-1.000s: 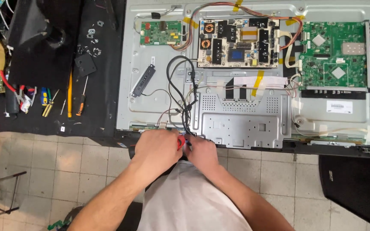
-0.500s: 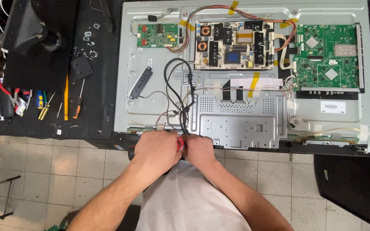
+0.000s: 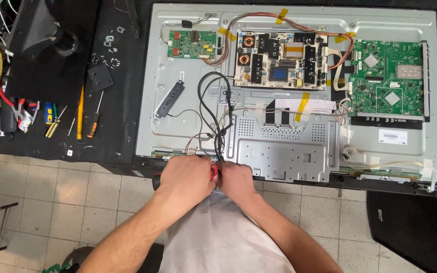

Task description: Repairing a television by connecting internal cables and fastening components with an electric screwdriver

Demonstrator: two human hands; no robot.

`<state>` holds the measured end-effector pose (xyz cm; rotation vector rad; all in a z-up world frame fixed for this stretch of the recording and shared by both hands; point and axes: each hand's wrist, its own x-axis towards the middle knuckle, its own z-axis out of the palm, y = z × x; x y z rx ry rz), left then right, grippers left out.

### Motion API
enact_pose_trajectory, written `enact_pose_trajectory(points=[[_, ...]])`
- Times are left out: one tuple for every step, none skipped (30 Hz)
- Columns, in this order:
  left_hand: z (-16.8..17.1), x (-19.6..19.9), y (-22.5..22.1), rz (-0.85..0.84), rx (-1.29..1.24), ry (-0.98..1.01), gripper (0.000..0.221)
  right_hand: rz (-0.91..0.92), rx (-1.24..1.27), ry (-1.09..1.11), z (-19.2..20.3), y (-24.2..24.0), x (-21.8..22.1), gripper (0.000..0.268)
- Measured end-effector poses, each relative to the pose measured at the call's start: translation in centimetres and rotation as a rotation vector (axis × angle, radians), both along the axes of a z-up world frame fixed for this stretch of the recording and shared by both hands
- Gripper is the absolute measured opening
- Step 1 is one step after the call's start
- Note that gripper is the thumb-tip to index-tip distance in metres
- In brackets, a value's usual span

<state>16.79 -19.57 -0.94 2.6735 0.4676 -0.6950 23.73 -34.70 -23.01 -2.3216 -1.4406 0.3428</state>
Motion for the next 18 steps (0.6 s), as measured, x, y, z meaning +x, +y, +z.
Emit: enact_pose_trajectory(points=[[0.0,0.0,0.1,0.002,0.000,-0.002,0.033,0.002,0.000,-0.002,-0.5,-0.1,-0.1,0.018],[-0.1,0.0,0.1,0.002,-0.008,0.001,0.033,0.004,-0.013,-0.009,-1.1,-0.1,-0.1,0.020],[-0.1,0.0,0.2,0.002,-0.016,0.003,0.032,0.007,-0.025,-0.016,-1.6,-0.1,-0.1,0.023],[-0.1,0.0,0.2,0.006,-0.015,0.001,0.032,0.010,-0.025,-0.019,-1.7,-0.2,-0.1,0.023],[-0.1,0.0,0.2,0.010,-0.012,-0.001,0.032,0.018,-0.038,-0.003,-1.8,-0.2,0.0,0.026],[-0.1,0.0,0.2,0.015,-0.009,-0.004,0.031,0.026,-0.053,0.011,-1.9,-0.2,0.2,0.029],[0.2,-0.1,0.0,0.019,-0.009,-0.009,0.031,0.030,-0.053,0.006,-2.1,-0.4,0.0,0.029],[0.4,-0.1,0.0,0.032,-0.010,-0.021,0.031,0.030,-0.040,-0.001,-2.4,-0.3,0.2,0.026],[0.7,-0.1,0.1,0.044,-0.011,-0.033,0.031,0.031,-0.027,-0.008,-2.7,-0.2,0.4,0.024],[0.6,-0.2,0.2,0.057,-0.006,-0.042,0.031,0.043,-0.023,-0.017,-2.2,-0.1,0.8,0.024],[0.5,-0.3,0.3,0.059,-0.017,-0.067,0.029,0.054,-0.018,-0.035,-1.8,0.1,1.1,0.018],[0.3,-0.6,0.4,0.058,-0.033,-0.089,0.026,0.061,-0.018,-0.049,-1.4,0.0,1.1,0.013],[-0.6,-0.8,0.1,0.067,-0.034,-0.095,0.026,0.071,-0.019,-0.054,-1.1,0.1,1.1,0.013],[-1.5,-0.8,-0.1,0.048,0.029,-0.034,0.023,0.070,-0.066,0.019,-0.7,0.4,1.3,0.008],[-2.3,-0.8,-0.2,0.029,0.092,0.027,0.022,0.069,-0.114,0.091,-0.3,0.7,1.5,0.008],[-2.3,-0.6,-0.1,0.037,0.093,0.016,0.022,0.075,-0.113,0.080,-0.7,0.5,1.7,0.008],[-2.3,-0.4,0.1,-0.038,0.063,0.061,0.020,0.156,-0.102,0.009,-1.0,0.4,1.9,0.006],[-2.2,-0.3,0.3,-0.117,0.029,0.109,0.022,0.233,-0.094,-0.059,-1.3,0.2,1.9,0.010]])
